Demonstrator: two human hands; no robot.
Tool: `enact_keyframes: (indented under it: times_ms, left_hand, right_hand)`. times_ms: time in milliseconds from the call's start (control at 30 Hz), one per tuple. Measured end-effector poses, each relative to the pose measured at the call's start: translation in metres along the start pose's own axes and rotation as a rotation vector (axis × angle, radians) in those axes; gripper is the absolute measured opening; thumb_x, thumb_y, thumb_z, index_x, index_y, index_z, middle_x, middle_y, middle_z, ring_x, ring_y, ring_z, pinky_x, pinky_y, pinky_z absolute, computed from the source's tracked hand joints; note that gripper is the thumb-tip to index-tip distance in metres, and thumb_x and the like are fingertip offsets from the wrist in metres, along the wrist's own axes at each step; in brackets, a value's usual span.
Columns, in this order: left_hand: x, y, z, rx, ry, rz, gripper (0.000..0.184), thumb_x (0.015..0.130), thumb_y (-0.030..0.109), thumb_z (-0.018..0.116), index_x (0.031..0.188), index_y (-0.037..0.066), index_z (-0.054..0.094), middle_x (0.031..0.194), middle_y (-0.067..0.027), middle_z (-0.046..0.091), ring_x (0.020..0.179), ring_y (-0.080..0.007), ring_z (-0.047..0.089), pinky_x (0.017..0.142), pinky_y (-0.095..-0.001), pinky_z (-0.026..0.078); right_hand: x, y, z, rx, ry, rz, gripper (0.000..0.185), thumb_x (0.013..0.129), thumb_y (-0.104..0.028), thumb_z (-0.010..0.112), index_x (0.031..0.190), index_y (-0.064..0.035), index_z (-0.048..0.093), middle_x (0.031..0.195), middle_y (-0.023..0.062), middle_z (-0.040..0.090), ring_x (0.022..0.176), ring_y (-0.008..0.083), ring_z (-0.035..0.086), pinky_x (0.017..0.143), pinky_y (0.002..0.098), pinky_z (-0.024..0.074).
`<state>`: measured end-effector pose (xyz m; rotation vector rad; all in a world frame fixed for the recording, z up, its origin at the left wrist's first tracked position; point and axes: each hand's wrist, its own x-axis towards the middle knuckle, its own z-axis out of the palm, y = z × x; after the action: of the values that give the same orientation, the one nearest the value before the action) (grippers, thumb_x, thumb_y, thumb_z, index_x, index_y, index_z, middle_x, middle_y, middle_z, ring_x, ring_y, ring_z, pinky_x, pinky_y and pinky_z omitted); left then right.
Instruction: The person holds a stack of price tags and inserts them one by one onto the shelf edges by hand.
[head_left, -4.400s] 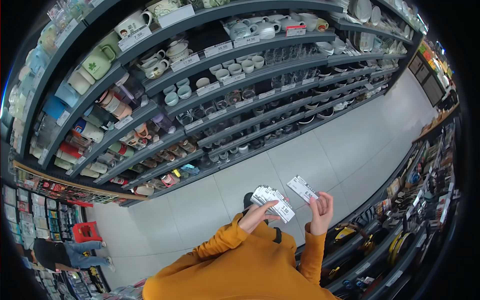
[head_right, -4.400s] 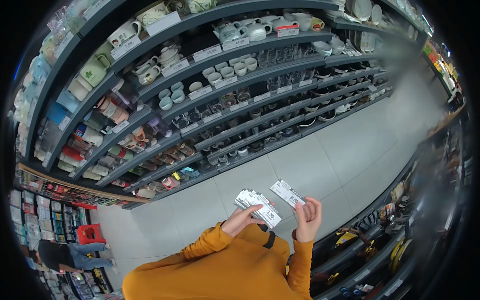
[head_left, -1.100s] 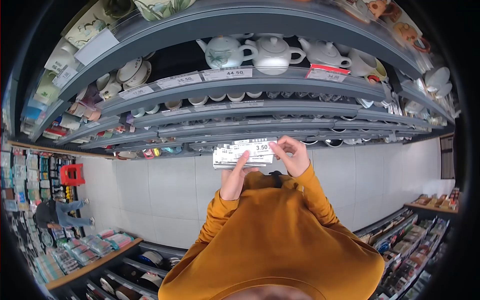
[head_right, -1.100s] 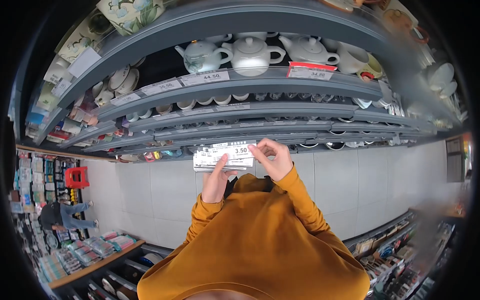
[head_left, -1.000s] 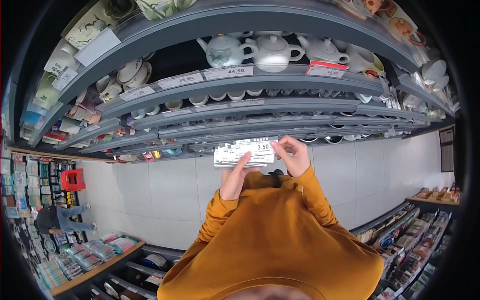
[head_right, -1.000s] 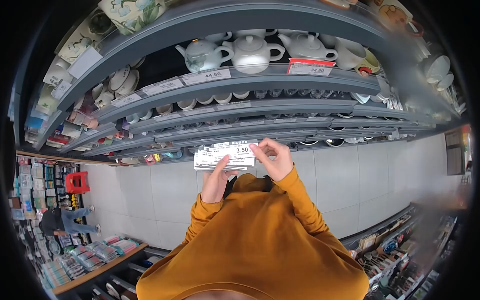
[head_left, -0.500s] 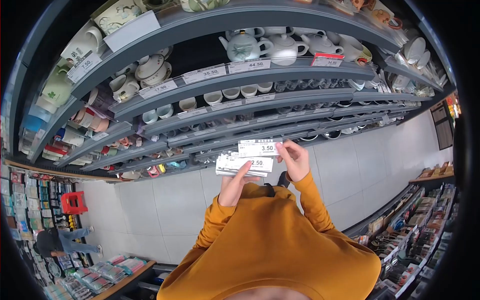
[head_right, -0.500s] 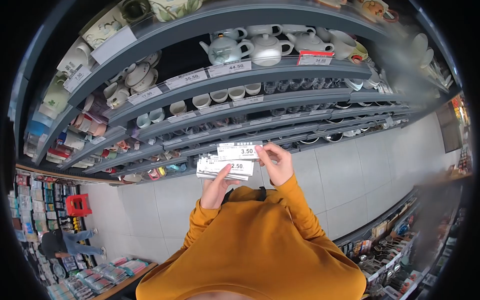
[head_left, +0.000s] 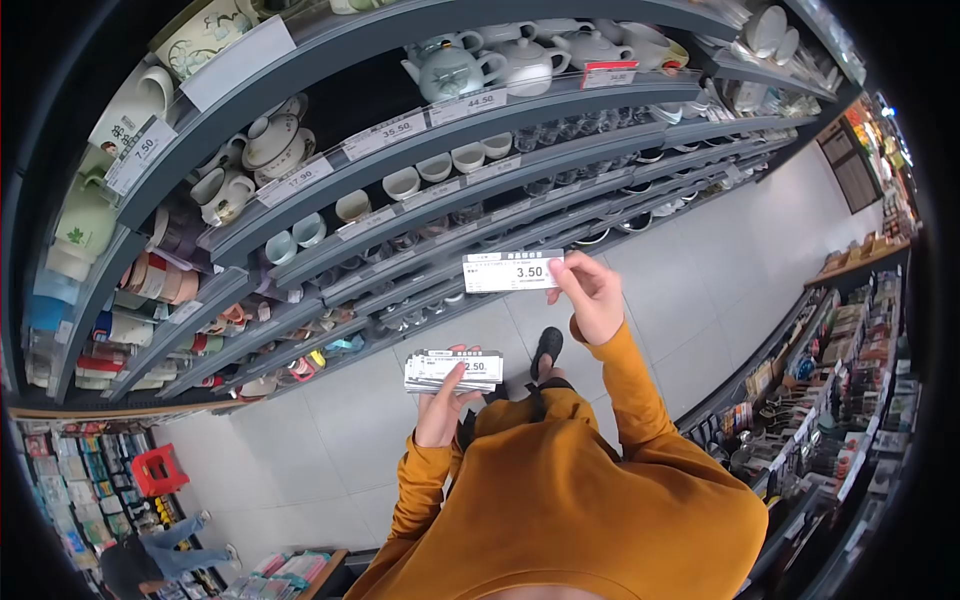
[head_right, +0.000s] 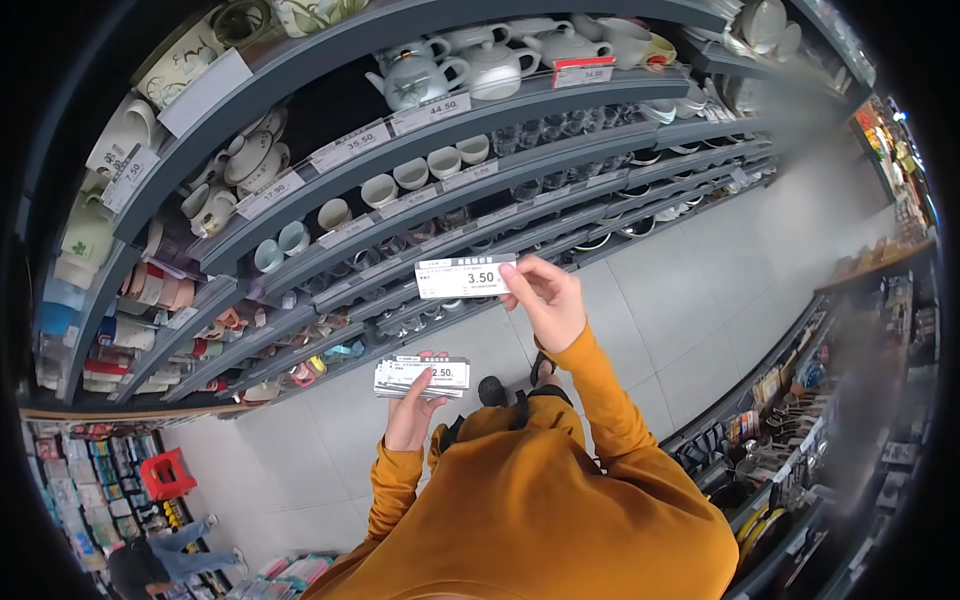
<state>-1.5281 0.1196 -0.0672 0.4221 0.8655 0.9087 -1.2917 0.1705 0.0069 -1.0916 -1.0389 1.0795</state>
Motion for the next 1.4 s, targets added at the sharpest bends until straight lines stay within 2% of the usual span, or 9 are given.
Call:
enact_keyframes:
  times_ms: [67,300,433,567,667,900,1133,1233,1400]
  left_hand:
    - [0.000,0.001,0.003,-0.012,-0.017,-0.002,0.036,0.094,0.011,0.053,0.128,0.002,0.046,0.127,-0.0160,0.056,0.099,-0.0197,0.064,0.071,-0.0251,0.056]
    - [0.000,-0.004,0.013,-0.011,-0.112,0.003,0.034,0.092,0.010,0.053,0.125,0.003,0.046,0.127,-0.0154,0.055,0.101,-0.0201,0.062,0.075,-0.0277,0.056]
    - [0.001,-0.010,0.025,0.010,-0.116,-0.069,0.036,0.092,0.011,0.053,0.127,0.005,0.045,0.129,-0.0143,0.054,0.108,-0.0202,0.059,0.081,-0.0304,0.054]
    - [0.011,-0.023,0.050,0.081,-0.208,-0.147,0.037,0.093,0.013,0.052,0.129,0.008,0.045,0.131,-0.0122,0.052,0.115,-0.0200,0.055,0.087,-0.0337,0.051]
    - [0.027,-0.040,0.078,0.140,-0.249,-0.195,0.037,0.095,0.014,0.052,0.130,0.008,0.044,0.129,-0.0111,0.052,0.114,-0.0209,0.056,0.088,-0.0350,0.052]
    - [0.055,-0.095,0.185,0.143,-0.361,-0.257,0.036,0.095,0.016,0.052,0.129,0.006,0.046,0.123,-0.0110,0.056,0.111,-0.0217,0.058,0.086,-0.0354,0.054]
    - [0.064,-0.174,0.280,0.096,-0.369,-0.310,0.037,0.094,0.017,0.054,0.129,0.006,0.046,0.125,-0.0104,0.056,0.110,-0.0199,0.060,0.082,-0.0302,0.055]
    - [0.064,-0.184,0.299,0.051,-0.371,-0.282,0.036,0.095,0.014,0.054,0.128,0.004,0.047,0.127,-0.0113,0.055,0.112,-0.0204,0.058,0.088,-0.0338,0.054]
    - [0.070,-0.186,0.313,0.139,-0.269,-0.279,0.037,0.095,0.017,0.055,0.129,0.005,0.047,0.126,-0.0091,0.056,0.109,-0.0178,0.059,0.083,-0.0293,0.055]
  right_hand:
    - [-0.007,-0.002,-0.001,-0.001,-0.021,0.038,0.017,0.093,-0.013,0.059,0.089,0.0030,0.060,0.083,0.0071,0.064,0.069,0.0093,0.057,0.063,0.0227,0.0466]
    - [-0.025,-0.006,-0.007,0.086,0.001,0.097,0.017,0.092,-0.007,0.059,0.104,0.0039,0.057,0.088,0.0086,0.064,0.070,0.0107,0.058,0.063,0.0231,0.0470]
    - [-0.032,-0.007,-0.021,0.038,-0.005,0.033,0.027,0.090,-0.002,0.059,0.116,0.0026,0.052,0.091,0.0088,0.064,0.073,0.0119,0.060,0.068,0.0241,0.0489]
    - [-0.045,-0.018,-0.047,0.144,0.113,0.038,0.047,0.089,0.003,0.057,0.132,0.0032,0.038,0.095,0.0113,0.060,0.077,0.0161,0.061,0.070,0.0277,0.0506]
    - [-0.053,-0.010,-0.087,0.075,0.133,0.043,0.047,0.089,0.004,0.056,0.131,0.0033,0.038,0.096,0.0118,0.059,0.078,0.0168,0.061,0.070,0.0281,0.0511]
    - [-0.082,-0.007,-0.197,0.086,0.300,0.061,0.023,0.090,0.000,0.058,0.107,0.0000,0.042,0.093,0.0130,0.060,0.069,0.0155,0.061,0.061,0.0263,0.0506]
    - [-0.097,-0.014,-0.307,0.049,0.323,0.095,0.034,0.089,-0.001,0.060,0.119,0.0013,0.045,0.092,0.0116,0.062,0.068,0.0126,0.061,0.063,0.0230,0.0492]
    - [-0.090,-0.010,-0.341,0.012,0.277,0.146,0.033,0.089,-0.002,0.060,0.119,0.0019,0.046,0.093,0.0122,0.063,0.065,0.0119,0.061,0.062,0.0229,0.0495]
    - [-0.064,-0.012,-0.362,0.022,0.234,0.198,0.031,0.090,-0.005,0.060,0.118,0.0025,0.049,0.097,0.0137,0.064,0.058,0.0107,0.059,0.054,0.0219,0.0474]
